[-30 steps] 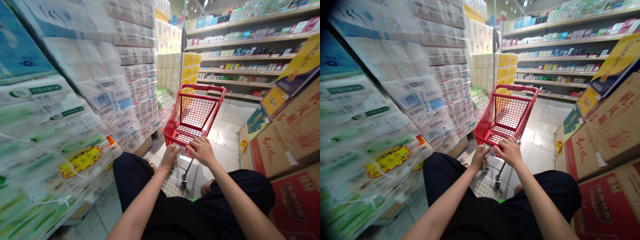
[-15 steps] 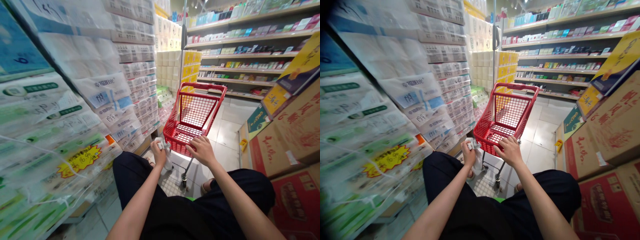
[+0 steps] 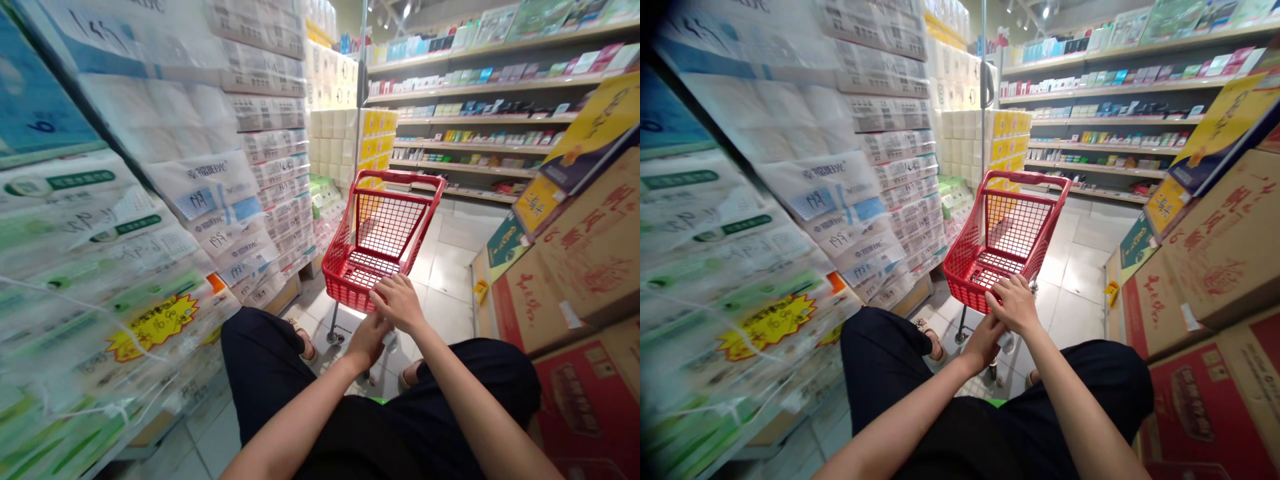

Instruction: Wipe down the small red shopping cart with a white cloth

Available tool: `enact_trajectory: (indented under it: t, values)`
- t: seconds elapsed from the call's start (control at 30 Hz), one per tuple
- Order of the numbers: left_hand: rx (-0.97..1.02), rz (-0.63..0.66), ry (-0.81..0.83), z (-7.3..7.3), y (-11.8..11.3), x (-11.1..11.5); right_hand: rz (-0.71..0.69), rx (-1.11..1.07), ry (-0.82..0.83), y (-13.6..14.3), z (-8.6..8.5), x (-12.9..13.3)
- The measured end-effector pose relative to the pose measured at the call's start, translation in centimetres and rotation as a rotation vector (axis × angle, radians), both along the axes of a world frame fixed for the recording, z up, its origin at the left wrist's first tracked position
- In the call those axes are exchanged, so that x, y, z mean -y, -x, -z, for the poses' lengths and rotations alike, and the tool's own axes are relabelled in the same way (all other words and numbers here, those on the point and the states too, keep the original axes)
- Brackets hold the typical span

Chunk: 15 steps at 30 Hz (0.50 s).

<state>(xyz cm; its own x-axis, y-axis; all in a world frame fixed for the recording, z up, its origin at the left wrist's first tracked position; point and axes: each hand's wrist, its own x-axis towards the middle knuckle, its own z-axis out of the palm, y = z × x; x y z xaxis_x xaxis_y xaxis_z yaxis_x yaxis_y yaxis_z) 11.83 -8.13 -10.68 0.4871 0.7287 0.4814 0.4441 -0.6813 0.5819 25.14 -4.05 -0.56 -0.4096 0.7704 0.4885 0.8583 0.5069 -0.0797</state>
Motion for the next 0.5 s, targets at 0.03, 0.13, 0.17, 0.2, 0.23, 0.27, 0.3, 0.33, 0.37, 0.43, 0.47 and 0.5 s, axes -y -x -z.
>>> enact_trajectory:
  t: [0.03, 0.13, 0.17, 0.2, 0.23, 0.27, 0.3, 0.33, 0.37, 0.43, 0.47, 0.5]
  values:
    - [0.036, -0.067, 0.004, 0.0, 0.6, -0.1, -0.002, 0.001, 0.0, -0.1, 0.0, 0.1]
    - [0.218, -0.361, -0.027, -0.6, 3.9, -1.5, -0.007, -0.004, -0.006, -0.4, 0.0, 0.3]
    - [0.275, -0.478, -0.061, -1.0, 5.2, -2.3, -0.006, -0.009, -0.009, -0.5, 0.1, 0.3]
    - [0.321, -0.579, -0.089, -1.4, 6.6, -3.1, -0.005, -0.013, -0.013, -0.5, 0.1, 0.3]
    - [0.364, -0.672, -0.11, -1.8, 7.7, -3.9, -0.004, -0.017, -0.014, -0.4, 0.2, 0.2]
    - [0.407, -0.756, -0.125, -2.3, 8.6, -4.7, -0.002, -0.019, -0.016, -0.3, 0.2, 0.2]
    - [0.438, -0.813, -0.134, -2.6, 9.2, -5.3, -0.002, -0.02, -0.017, -0.2, 0.2, 0.1]
    - [0.458, -0.845, -0.135, -2.8, 9.4, -5.8, -0.002, -0.02, -0.018, -0.1, 0.2, 0.1]
    - [0.467, -0.855, -0.129, -2.9, 9.3, -6.1, -0.004, -0.02, -0.021, 0.1, 0.2, 0.1]
    - [0.458, -0.829, -0.1, -2.3, 8.2, -6.1, -0.006, -0.022, -0.022, 0.3, 0.1, 0.0]
    - [0.451, -0.805, -0.076, -1.8, 7.4, -5.9, -0.005, -0.023, -0.021, 0.3, 0.1, 0.0]
    - [0.449, -0.777, -0.045, -1.1, 6.4, -5.5, -0.002, -0.023, -0.018, 0.3, 0.1, 0.0]
